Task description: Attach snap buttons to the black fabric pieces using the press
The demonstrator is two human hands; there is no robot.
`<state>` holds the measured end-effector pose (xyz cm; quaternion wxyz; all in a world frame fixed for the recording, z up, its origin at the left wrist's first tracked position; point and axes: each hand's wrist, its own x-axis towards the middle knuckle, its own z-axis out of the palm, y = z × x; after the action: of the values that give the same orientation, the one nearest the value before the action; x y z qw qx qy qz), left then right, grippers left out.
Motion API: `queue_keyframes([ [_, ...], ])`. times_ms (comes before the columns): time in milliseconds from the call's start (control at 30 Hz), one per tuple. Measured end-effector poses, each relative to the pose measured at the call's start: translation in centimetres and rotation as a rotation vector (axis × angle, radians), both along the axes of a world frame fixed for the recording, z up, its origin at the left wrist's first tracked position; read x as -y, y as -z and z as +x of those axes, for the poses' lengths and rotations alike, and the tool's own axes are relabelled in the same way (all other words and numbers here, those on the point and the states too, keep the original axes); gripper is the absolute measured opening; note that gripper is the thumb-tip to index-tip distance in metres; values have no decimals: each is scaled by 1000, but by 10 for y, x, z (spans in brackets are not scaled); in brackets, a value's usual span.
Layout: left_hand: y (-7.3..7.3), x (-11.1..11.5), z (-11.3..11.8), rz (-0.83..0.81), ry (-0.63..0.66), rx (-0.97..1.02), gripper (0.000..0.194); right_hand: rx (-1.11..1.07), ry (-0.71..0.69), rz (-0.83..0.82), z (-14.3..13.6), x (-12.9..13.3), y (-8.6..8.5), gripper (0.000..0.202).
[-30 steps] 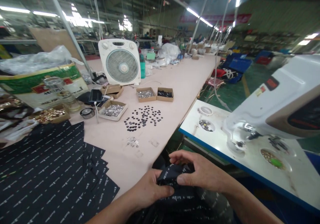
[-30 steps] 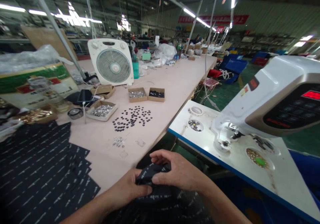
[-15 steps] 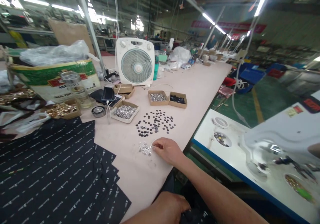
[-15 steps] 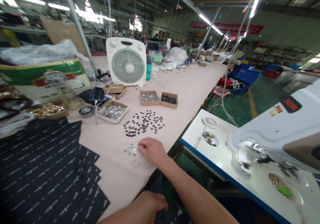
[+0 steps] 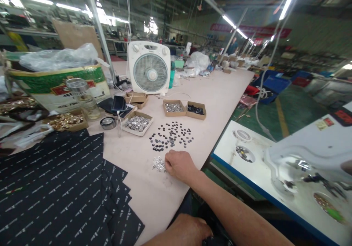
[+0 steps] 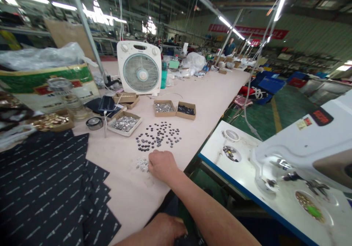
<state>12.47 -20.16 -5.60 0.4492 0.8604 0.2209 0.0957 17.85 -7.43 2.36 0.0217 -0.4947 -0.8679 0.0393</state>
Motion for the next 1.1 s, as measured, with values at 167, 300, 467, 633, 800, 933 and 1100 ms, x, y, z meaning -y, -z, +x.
queue_keyframes([
  [167, 1, 0, 3, -23, -13, 8, 21, -135, 50, -38, 7, -4, 5, 16],
  [300, 15, -1, 9, 1, -3, -10, 20, -340, 170, -86, 14, -20, 11, 20],
  [467, 30, -2, 12, 100, 42, -66, 22, -295, 280, -83, 6, -40, 15, 22],
  [633, 24, -4, 12, 125, 64, -67, 19, -217, 341, -100, -4, -50, 15, 18],
  [800, -5, 2, -2, 61, 0, 6, 13, -297, 318, -121, 1, -39, -2, 17],
  [933, -33, 12, -19, 32, -63, 7, 8, -585, 320, -245, 38, 10, -17, 11],
  [1100, -49, 17, -21, 120, -49, 6, 8, -979, 474, -636, 100, 114, -3, 9],
])
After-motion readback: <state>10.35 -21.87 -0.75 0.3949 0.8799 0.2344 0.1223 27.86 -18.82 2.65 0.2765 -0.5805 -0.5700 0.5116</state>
